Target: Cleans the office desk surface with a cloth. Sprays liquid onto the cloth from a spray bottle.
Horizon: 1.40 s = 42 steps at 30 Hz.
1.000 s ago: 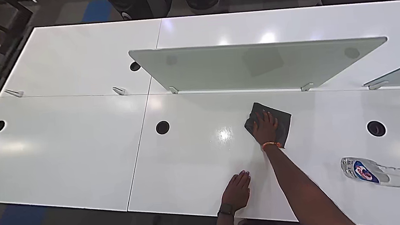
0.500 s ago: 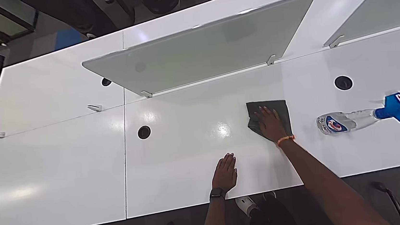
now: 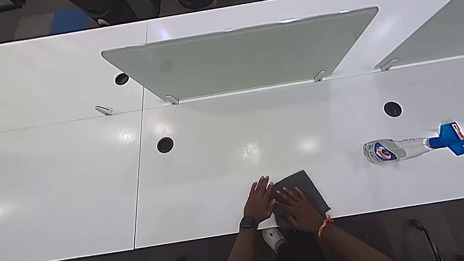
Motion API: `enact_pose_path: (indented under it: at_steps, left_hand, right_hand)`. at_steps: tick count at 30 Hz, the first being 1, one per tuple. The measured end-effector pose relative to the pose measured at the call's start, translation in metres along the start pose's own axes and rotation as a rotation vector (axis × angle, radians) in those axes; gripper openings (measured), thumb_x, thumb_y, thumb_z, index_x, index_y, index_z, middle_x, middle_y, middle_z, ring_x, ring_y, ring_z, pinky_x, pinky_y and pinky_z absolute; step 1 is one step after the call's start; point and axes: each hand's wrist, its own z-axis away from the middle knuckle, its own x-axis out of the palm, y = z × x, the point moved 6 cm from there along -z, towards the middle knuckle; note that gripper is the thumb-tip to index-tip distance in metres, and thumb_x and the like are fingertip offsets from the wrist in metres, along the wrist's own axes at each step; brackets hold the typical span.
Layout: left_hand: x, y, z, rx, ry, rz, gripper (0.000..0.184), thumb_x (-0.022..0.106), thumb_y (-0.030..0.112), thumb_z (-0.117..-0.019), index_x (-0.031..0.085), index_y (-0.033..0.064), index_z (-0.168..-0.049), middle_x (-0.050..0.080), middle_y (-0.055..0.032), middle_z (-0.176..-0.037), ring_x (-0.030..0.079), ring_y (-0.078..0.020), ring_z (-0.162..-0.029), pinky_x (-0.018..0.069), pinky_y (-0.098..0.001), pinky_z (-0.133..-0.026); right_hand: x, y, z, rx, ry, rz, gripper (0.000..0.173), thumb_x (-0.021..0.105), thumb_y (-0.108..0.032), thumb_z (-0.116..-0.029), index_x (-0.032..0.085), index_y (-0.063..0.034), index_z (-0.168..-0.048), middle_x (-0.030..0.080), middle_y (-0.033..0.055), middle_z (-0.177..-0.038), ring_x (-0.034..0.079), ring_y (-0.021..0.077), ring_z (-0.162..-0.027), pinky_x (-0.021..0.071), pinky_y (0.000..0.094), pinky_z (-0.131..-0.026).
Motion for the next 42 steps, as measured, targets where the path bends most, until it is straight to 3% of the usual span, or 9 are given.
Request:
enact_pose_path:
  at_steps: [3,6,8,13,18,21,25,38,42]
  left_hand:
    - [-0.001,0.001,0.003,0.026,0.064,0.012,0.063,0.034,0.048,-0.1034,0.044,0.0117,-0.153,0.041,-0.014,-0.162,0.033,-0.0278,-0.153,0.0264,-0.0508,-0.123]
    - [-0.003,0.001,0.003,0.025,0.064,-0.009,0.063,0.034,0.05,-0.1043,0.043,0.0114,-0.154,0.038,-0.0122,-0.163,0.03,-0.0258,-0.154,0.025,-0.048,-0.124]
    - [-0.004,0.003,0.003,0.019,0.073,-0.016,0.063,0.039,0.049,-0.1031,0.046,0.0109,-0.152,0.041,-0.013,-0.162,0.033,-0.0265,-0.153,0.0257,-0.0481,-0.124]
    - [-0.004,-0.003,-0.001,-0.07,0.066,-0.024,0.066,0.047,0.049,-0.1,0.045,0.0099,-0.154,0.038,-0.0143,-0.163,0.031,-0.0271,-0.154,0.0252,-0.0461,-0.124]
    - [-0.004,-0.008,-0.004,-0.168,0.017,-0.026,0.073,0.047,0.052,-0.0992,0.042,0.0057,-0.155,0.034,-0.0164,-0.165,0.028,-0.0322,-0.155,0.0262,-0.0488,-0.124]
    - [-0.002,-0.01,-0.004,-0.216,0.008,-0.036,0.075,0.048,0.053,-0.0979,0.042,0.0047,-0.155,0.033,-0.0164,-0.165,0.027,-0.0339,-0.155,0.0271,-0.0495,-0.124]
    - [-0.003,-0.01,-0.006,-0.24,-0.022,-0.015,0.073,0.047,0.051,-0.0991,0.043,0.0034,-0.154,0.034,-0.0209,-0.163,0.032,-0.033,-0.153,0.0289,-0.0476,-0.123]
    - [-0.001,-0.009,-0.005,-0.252,-0.109,-0.017,0.063,0.045,0.05,-0.1006,0.045,0.0177,-0.154,0.034,-0.0084,-0.166,0.024,-0.0327,-0.156,0.0239,-0.0555,-0.124]
    - [-0.014,-0.013,0.001,-0.298,0.086,0.039,0.055,0.046,0.046,-0.1005,0.055,0.0179,-0.147,0.042,-0.0134,-0.16,0.032,-0.0388,-0.151,0.0271,-0.0594,-0.121]
  right_hand:
    - [-0.009,0.003,-0.048,-0.173,-0.132,0.014,0.05,0.049,-0.051,-0.0986,0.059,-0.0312,-0.143,0.037,-0.0026,-0.165,0.017,0.0261,-0.158,0.0069,0.065,-0.124]
    - [-0.016,0.006,-0.092,-0.201,-0.067,-0.004,0.071,0.052,-0.065,-0.0901,0.055,-0.0217,-0.147,0.04,-0.0011,-0.164,0.019,0.0234,-0.158,0.0055,0.062,-0.125]
    - [-0.024,0.006,-0.113,-0.125,-0.07,-0.049,0.08,0.066,-0.057,-0.0834,0.05,-0.0184,-0.151,0.032,-0.0043,-0.168,0.017,0.0217,-0.158,0.0058,0.061,-0.125]
    - [-0.042,0.005,-0.153,-0.045,-0.063,0.11,0.058,0.049,-0.048,-0.0952,0.044,-0.0429,-0.153,0.027,-0.0059,-0.17,0.018,0.0263,-0.158,0.0131,0.0664,-0.121]
    - [-0.051,0.013,-0.184,0.1,-0.05,0.192,0.067,0.057,-0.034,-0.0925,0.037,-0.0443,-0.156,0.022,-0.0031,-0.171,0.016,0.0297,-0.158,0.0128,0.0677,-0.121]
    - [-0.058,0.018,-0.201,0.154,-0.013,0.228,0.056,0.039,-0.053,-0.1015,0.035,-0.0458,-0.157,0.022,-0.0018,-0.171,0.016,0.0299,-0.158,0.0131,0.0661,-0.122]
    - [-0.066,0.028,-0.224,0.195,0.065,0.234,0.06,0.034,-0.063,-0.0982,0.037,-0.0463,-0.156,0.025,-0.0022,-0.17,0.017,0.0292,-0.158,0.0127,0.0658,-0.122]
    - [-0.094,0.054,-0.302,0.321,0.248,0.217,0.051,0.041,-0.041,-0.1026,0.044,-0.0396,-0.153,0.028,0.0002,-0.169,0.019,0.0289,-0.157,0.015,0.0662,-0.121]
    - [-0.099,0.05,-0.301,0.335,0.325,0.228,0.048,0.043,-0.038,-0.1015,0.052,-0.0368,-0.149,0.043,0.0107,-0.156,0.036,0.0354,-0.146,0.0255,0.0646,-0.116]
